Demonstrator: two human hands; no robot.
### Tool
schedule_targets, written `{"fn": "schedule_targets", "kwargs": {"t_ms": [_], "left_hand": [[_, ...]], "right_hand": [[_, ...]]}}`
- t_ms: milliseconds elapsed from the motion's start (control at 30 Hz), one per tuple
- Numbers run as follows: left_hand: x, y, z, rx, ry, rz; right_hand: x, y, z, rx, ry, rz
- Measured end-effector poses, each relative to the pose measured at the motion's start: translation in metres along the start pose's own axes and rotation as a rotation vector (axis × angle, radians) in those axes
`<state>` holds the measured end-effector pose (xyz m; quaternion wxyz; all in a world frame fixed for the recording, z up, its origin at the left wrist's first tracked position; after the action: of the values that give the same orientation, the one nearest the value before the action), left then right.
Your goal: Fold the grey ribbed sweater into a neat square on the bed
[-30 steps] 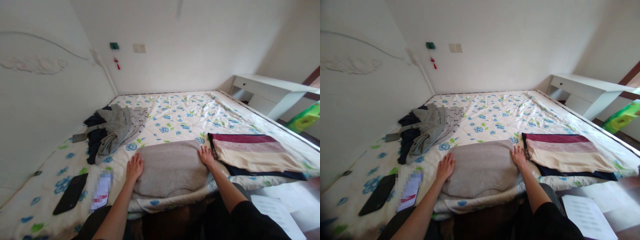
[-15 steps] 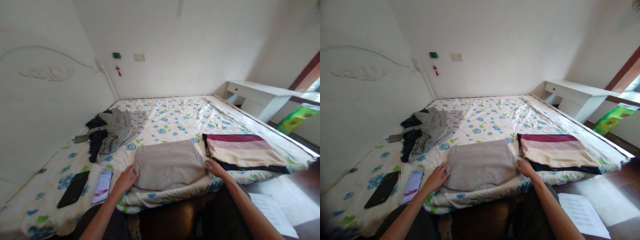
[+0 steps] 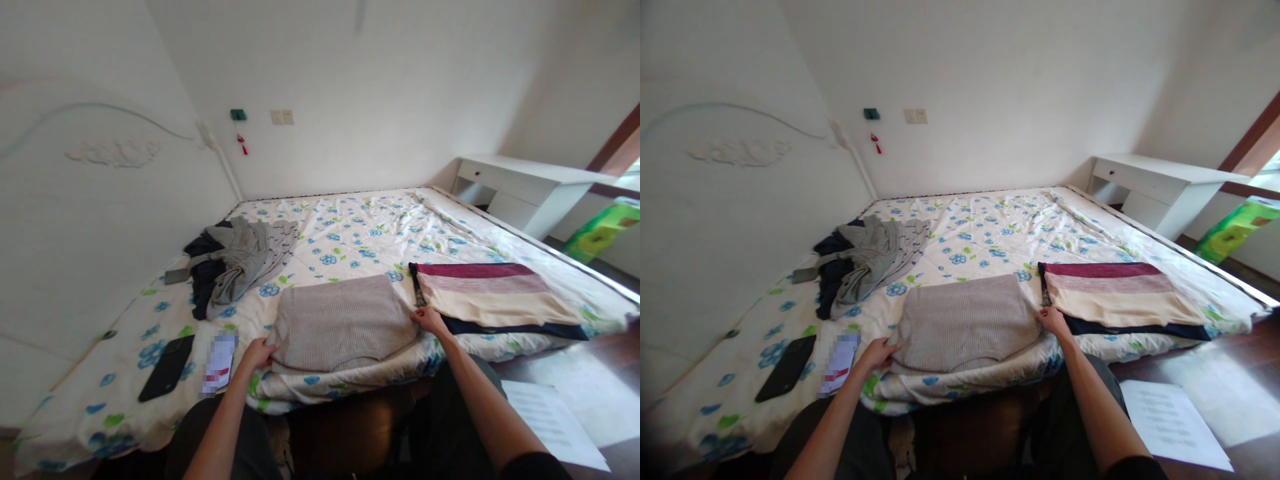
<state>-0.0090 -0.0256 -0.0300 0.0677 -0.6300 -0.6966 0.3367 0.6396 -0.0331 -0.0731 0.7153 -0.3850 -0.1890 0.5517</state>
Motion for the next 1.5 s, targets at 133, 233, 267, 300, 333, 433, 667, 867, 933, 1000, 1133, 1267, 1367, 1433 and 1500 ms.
{"fn": "schedule_targets", "kwargs": {"t_ms": [133, 233, 267, 300, 333, 433, 667, 867, 933, 1000, 1133, 1267, 1367, 1433, 1500], "left_hand": [[0.000, -0.026, 0.001, 0.085, 0.023, -0.099], [0.000, -0.033, -0.001, 0.281, 0.062, -0.127], [-0.001, -0.033, -0.002, 0.349, 0.065, -0.123], [-0.001, -0.033, -0.003, 0.414, 0.069, -0.137], [-0.003, -0.035, -0.006, 0.476, 0.084, -0.177], [-0.018, -0.036, -0.029, 0.629, 0.266, -0.342], [-0.079, 0.072, -0.057, 0.614, 0.780, 0.204], [-0.086, 0.093, -0.057, 0.644, 0.752, 0.282], [-0.084, 0.089, -0.059, 0.632, 0.722, 0.309], [-0.083, 0.082, -0.063, 0.623, 0.700, 0.303], [-0.083, 0.079, -0.062, 0.702, 0.669, 0.295], [-0.083, 0.079, -0.059, 0.669, 0.648, 0.321], [-0.078, 0.064, -0.059, 0.633, 0.634, 0.236], [-0.077, 0.055, -0.056, 0.692, 0.635, 0.189], [-0.077, 0.051, -0.051, 0.776, 0.633, 0.178]], "right_hand": [[-0.003, 0.002, -0.013, 0.090, 0.025, 0.037], [-0.007, 0.006, -0.025, 0.062, 0.061, 0.098], [-0.008, 0.006, -0.026, 0.042, 0.065, 0.106], [-0.009, 0.003, -0.024, 0.024, 0.054, 0.093], [-0.010, -0.001, -0.018, 0.008, 0.026, 0.053], [-0.023, -0.019, 0.017, -0.045, -0.169, -0.157], [-0.105, 0.068, 0.112, -0.001, -0.693, 0.321], [-0.117, 0.091, 0.121, -0.036, -0.693, 0.449], [-0.113, 0.090, 0.120, 0.022, -0.647, 0.470], [-0.109, 0.089, 0.118, 0.107, -0.590, 0.492], [-0.109, 0.095, 0.116, 0.163, -0.526, 0.554], [-0.111, 0.101, 0.114, 0.056, -0.527, 0.591], [-0.112, 0.098, 0.115, 0.080, -0.528, 0.615], [-0.113, 0.096, 0.116, 0.106, -0.521, 0.639], [-0.113, 0.096, 0.116, 0.125, -0.519, 0.663]]}}
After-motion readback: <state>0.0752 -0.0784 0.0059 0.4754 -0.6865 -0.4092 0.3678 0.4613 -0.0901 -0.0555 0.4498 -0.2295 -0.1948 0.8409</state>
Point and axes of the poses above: each hand's wrist, its own x-axis towards the middle knuckle, its own y-axis out of the palm, z = x × y, the point moved 9 cm from there along x, towards the middle knuckle, and after that the axes turned 1 degree about x, right-handed, at the moved point
